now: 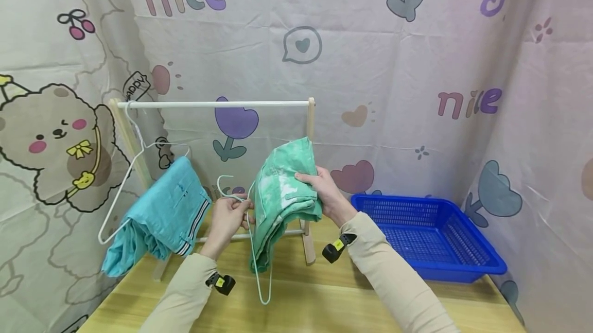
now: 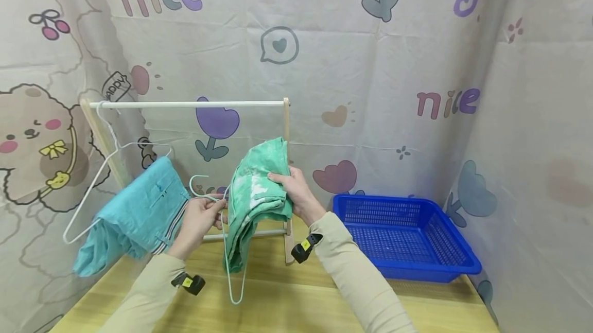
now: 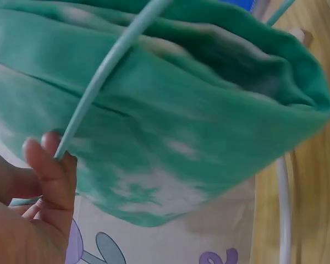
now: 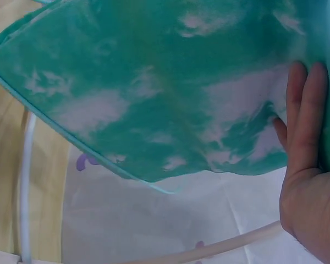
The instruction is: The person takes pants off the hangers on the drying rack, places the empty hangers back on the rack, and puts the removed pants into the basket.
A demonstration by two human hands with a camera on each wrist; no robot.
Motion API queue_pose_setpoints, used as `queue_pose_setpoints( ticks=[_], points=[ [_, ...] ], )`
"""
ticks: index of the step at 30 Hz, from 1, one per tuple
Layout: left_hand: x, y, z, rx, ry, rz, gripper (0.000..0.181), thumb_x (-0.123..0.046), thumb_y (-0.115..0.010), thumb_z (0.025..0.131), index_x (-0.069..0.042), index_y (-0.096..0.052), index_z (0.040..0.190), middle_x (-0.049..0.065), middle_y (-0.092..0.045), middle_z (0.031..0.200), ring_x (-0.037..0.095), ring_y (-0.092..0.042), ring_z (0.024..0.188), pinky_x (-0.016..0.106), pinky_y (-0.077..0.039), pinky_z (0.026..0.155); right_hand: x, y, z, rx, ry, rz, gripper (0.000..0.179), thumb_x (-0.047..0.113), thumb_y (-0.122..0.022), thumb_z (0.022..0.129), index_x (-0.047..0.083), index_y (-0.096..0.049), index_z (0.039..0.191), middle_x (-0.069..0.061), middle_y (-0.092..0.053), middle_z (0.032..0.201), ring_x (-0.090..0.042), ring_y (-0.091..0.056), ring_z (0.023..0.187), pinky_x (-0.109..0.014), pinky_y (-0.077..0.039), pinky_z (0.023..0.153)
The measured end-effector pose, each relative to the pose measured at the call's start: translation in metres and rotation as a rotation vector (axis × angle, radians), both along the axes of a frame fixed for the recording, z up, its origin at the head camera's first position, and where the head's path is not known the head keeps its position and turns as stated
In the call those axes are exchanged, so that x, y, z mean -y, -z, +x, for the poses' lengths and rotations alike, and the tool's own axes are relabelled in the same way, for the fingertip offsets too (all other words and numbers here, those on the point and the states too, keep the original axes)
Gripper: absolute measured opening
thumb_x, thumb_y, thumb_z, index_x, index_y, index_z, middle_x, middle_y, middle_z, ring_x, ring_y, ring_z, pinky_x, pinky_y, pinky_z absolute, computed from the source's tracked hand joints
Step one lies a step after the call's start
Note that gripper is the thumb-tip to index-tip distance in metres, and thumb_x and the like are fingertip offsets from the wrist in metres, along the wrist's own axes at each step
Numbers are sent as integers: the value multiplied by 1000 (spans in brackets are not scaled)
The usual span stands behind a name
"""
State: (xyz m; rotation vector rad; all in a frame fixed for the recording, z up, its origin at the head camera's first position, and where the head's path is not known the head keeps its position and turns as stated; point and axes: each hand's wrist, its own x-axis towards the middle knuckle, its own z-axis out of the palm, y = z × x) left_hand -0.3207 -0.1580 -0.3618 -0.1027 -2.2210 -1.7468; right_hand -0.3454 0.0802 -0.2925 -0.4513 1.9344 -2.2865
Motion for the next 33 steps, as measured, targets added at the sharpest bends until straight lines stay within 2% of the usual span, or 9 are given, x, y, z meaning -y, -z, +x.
queue_pose_setpoints(
  ticks=[4,8,12,14,18,23,25,30,33],
  points=[
    [2,4,-2,-1,-32,-45,24,-12,-53,100,7,-66,107,18,-71,89,18,-60,44,31,-50,41,-3,-6,0,8,-8,0,25,13,-62,95,3,-59,117,-1,-68,86,-11,-68,72,-24,-57,67],
    [6,8,-5,12,-48,-49,26,-11,-51,101,9,-62,113,23,-70,94,18,-62,47,34,-52,43,-9,-14,2,8,-25,-3,26,14,-63,94,6,-59,118,-1,-67,88,-12,-68,73,-25,-58,67],
    [11,12,-6,5,-85,-80,28,-13,-50,102,8,-61,117,24,-70,97,20,-64,49,32,-53,43,-18,-20,5,-4,-55,31,27,15,-65,93,6,-59,118,-2,-68,88,-13,-68,74,-26,-58,67],
    [14,13,-6,-15,-97,-77,30,-13,-50,102,7,-59,123,23,-70,95,21,-64,49,31,-51,41,-22,-22,6,-12,-67,62,28,15,-65,93,6,-59,119,-2,-67,90,-13,-68,76,-27,-58,69],
    [17,12,-7,-54,-132,-58,32,-16,-49,102,7,-59,122,17,-70,89,15,-60,43,30,-47,38,-32,-22,7,-26,-75,120,31,14,-63,94,5,-57,123,-3,-67,94,-14,-68,79,-27,-58,71],
    [18,13,-8,-67,-188,-38,35,-17,-47,102,7,-58,125,9,-67,74,13,-60,41,30,-51,40,-46,-20,2,-35,-94,190,35,14,-62,95,3,-56,128,-4,-68,94,-15,-69,77,-29,-59,70],
    [19,13,-7,-66,-185,-29,38,-17,-47,102,6,-55,130,7,-65,71,13,-61,42,32,-54,43,-52,-22,-1,-59,-114,269,34,14,-63,95,3,-58,126,-4,-68,93,-14,-68,75,-29,-59,69],
    [19,15,-5,-66,-174,-9,37,-18,-48,102,4,-55,132,7,-64,71,13,-62,44,34,-56,45,-68,-38,-7,-214,-180,557,31,16,-63,95,6,-63,124,-5,-69,97,-15,-67,72,-31,-58,67],
    [20,17,-5,-76,-182,10,38,-18,-49,102,4,-53,133,7,-64,73,13,-62,46,33,-56,46,-78,-50,-10,-267,-196,653,30,18,-64,94,7,-65,122,-8,-71,99,-17,-68,72,-33,-59,66]
  ],
)
